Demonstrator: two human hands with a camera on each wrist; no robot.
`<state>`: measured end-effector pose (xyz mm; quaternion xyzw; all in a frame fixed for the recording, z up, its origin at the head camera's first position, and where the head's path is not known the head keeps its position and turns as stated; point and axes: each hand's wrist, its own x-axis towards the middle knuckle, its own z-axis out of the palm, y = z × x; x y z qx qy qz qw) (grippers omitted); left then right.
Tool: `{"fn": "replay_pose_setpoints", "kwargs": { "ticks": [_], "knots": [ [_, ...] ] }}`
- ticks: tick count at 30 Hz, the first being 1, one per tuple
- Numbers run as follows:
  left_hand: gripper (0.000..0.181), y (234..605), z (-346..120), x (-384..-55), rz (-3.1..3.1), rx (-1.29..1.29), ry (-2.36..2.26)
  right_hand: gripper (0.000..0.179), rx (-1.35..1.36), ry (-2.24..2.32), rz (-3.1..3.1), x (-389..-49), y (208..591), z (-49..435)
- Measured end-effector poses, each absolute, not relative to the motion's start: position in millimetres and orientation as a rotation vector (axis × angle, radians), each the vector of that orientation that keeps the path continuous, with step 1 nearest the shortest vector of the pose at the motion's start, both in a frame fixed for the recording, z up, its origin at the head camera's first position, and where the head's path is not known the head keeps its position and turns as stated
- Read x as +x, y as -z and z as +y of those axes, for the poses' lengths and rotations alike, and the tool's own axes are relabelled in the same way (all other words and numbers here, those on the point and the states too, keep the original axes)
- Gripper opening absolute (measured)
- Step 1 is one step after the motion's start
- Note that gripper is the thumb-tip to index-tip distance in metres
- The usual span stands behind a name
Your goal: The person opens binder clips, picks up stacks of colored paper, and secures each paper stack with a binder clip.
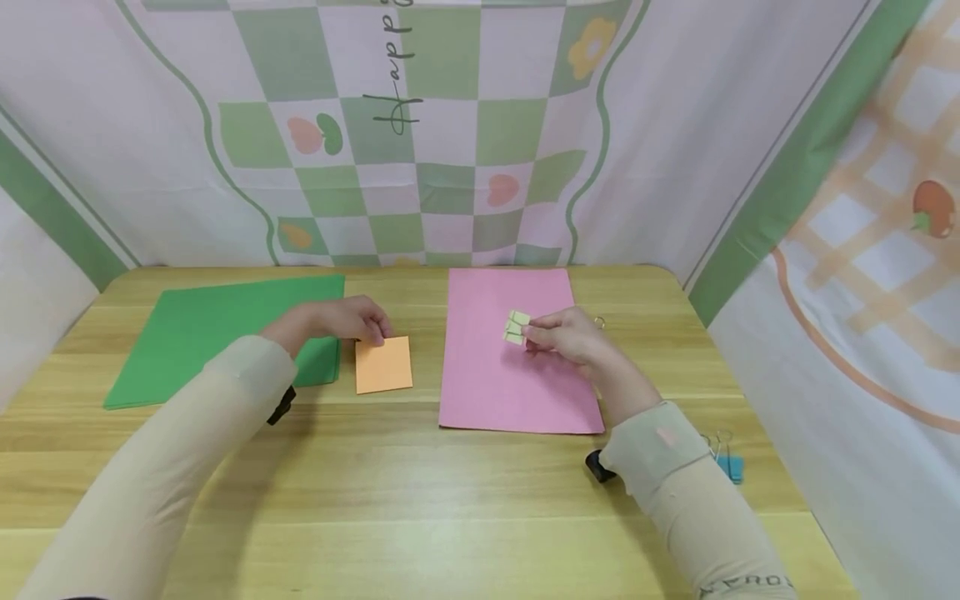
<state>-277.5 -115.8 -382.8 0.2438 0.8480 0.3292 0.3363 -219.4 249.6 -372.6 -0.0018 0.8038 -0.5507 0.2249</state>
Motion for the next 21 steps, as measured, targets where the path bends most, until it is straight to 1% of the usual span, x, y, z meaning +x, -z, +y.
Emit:
{"fn": "replay_pose_setpoints", "kwargs": {
  "ticks": [3,10,14,16,21],
  "knots": [
    [0.011,383,-117,-278,2.143,0.616,-0.894,0.046,-0.005,1.521,2.212,-220,374,248],
    [0.011,375,-119,-279,2.082,0.583,-0.912,0.043,-0.033,1.496,2.222,-221,377,244],
    [0.022,369,-117,-280,2.055,0.594,-0.924,0.041,-0.063,1.493,2.212,-223,378,239],
    [0.023,366,-116,-281,2.049,0.604,-0.925,0.04,-0.083,1.494,2.209,-224,379,236],
    [0.013,359,-116,-282,2.059,0.598,-0.924,0.038,-0.127,1.473,2.216,-225,380,224]
  ]
}}
